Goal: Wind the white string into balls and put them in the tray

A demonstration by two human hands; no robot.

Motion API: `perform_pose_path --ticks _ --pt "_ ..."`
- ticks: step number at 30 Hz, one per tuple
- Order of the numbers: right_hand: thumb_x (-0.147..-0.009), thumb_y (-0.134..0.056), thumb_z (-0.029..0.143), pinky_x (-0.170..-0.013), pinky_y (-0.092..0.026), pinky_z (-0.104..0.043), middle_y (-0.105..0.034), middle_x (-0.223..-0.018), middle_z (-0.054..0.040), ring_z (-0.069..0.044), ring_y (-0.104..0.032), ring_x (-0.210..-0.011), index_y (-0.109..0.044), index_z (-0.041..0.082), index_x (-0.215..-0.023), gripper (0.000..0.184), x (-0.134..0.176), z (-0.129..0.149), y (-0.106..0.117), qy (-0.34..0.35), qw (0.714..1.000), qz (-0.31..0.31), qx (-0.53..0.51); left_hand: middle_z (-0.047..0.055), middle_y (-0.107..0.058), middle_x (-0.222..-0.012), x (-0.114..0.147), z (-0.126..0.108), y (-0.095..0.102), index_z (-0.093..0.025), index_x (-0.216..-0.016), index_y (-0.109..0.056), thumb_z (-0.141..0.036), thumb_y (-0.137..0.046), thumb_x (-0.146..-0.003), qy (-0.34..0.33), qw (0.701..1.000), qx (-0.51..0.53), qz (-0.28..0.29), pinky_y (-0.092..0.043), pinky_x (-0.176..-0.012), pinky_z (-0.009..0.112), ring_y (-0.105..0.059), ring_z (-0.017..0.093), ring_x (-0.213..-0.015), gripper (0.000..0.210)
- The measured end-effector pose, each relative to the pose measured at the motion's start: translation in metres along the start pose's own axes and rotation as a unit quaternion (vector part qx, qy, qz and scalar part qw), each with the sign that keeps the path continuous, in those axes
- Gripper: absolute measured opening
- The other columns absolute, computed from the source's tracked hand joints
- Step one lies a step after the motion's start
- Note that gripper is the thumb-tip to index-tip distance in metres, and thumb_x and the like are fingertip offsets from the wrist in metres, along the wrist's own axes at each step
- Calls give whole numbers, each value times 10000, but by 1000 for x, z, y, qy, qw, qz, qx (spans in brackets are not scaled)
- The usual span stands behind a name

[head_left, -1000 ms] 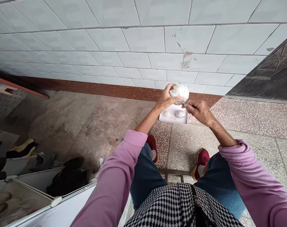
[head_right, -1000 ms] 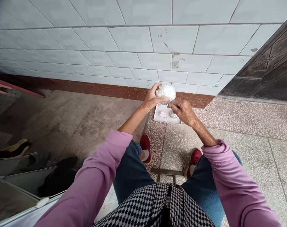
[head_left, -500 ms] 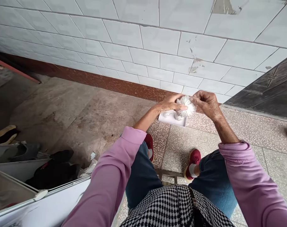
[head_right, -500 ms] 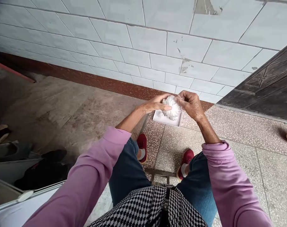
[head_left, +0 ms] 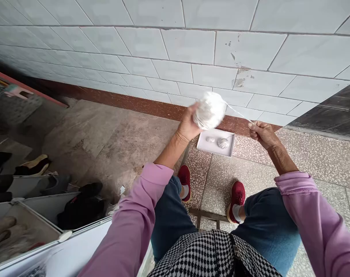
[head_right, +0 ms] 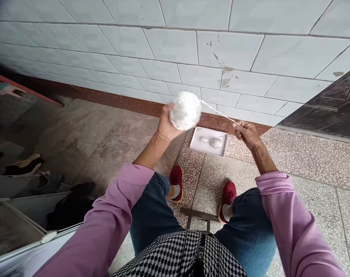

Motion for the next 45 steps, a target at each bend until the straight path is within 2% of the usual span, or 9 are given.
perform_pose_path --ticks 6,12,18,22,26,31,36,41,45 --pt "-533 -1055 748 -438 -271 -266 -465 -537 38 -86 -369 -484 -519 245 -610 739 12 -50 45 -130 989 2 74 124 -751 -1221 7 -48 40 -313 -1307 -673 -921 -756 -740 -72 974 92 -193 -655 -901 452 -691 352 -1275 835" --pt "-499 -1077 630 -420 -325 -261 -500 -509 14 -88 -408 -486 -555 227 -570 664 15 -80 55 -197 973 -9 119 29 -757 -1156 36 -73 59 -273 -1197 -635 -731 -255 -1119 -95 955 170 -225 -608 -942 292 -657 170 -1148 600" --pt "-556 -1043 223 -498 -582 -322 -836 -845 -163 -258 -736 -707 -797 181 -755 319 -10 -87 35 -226 935 83 260 94 -736 -1211 41 -66 85 -290 -1210 -647 -841 -647 -903 -96 953 128 -259 -654 -853 384 -687 274 -1210 632" --pt "-772 -929 311 -783 -719 -477 -866 -1206 -220 -377 -817 -1061 -863 164 -1083 351 -32 -62 -4 -88 963 48 251 162 -751 -1302 28 -31 73 -262 -1304 -684 -743 -846 -785 -1 980 87 -180 -677 -895 456 -694 368 -1317 725" --pt "-899 -830 493 -1138 -634 -623 -803 -1447 -191 -397 -739 -1357 -771 186 -1447 631 -42 -24 -68 33 987 43 152 198 -759 -1412 18 5 34 -214 -1371 -704 -692 -919 -734 86 992 75 -57 -670 -1045 504 -667 402 -1422 824" --pt "-866 -859 542 -1049 -648 -548 -869 -1165 -112 -354 -767 -1184 -829 241 -1222 467 -40 1 -122 94 988 93 75 205 -801 -1297 14 21 8 -181 -1323 -714 -743 -934 -715 136 989 61 -7 -650 -1080 531 -694 425 -1397 857" --pt "-795 -893 524 -769 -649 -423 -752 -788 -38 -252 -717 -812 -735 233 -876 341 -36 -7 -114 78 993 77 53 194 -814 -1205 12 19 10 -185 -1298 -714 -797 -887 -743 143 988 58 8 -680 -897 478 -761 401 -1223 845" --pt "-927 -778 484 -656 -600 -330 -694 -781 -6 -174 -642 -698 -692 252 -974 252 -33 0 -87 143 985 -86 39 154 -816 -1035 13 24 8 -174 -1153 -769 -724 -943 -681 157 987 28 34 -628 -780 379 -767 297 -984 745" --pt "-995 -742 433 -742 -646 -377 -776 -952 -52 -218 -732 -849 -741 263 -1144 226 -22 10 -86 204 970 -104 76 112 -802 -1001 17 25 7 -177 -1114 -789 -607 -948 -683 171 982 -65 45 -537 -697 318 -722 215 -844 629"
Point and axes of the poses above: each hand's wrist, its own x-axis away from the middle knuckle, its own y-axis out of the back of the hand, z = x × y, the point moved 2 cm from there along -x, towards the middle knuckle
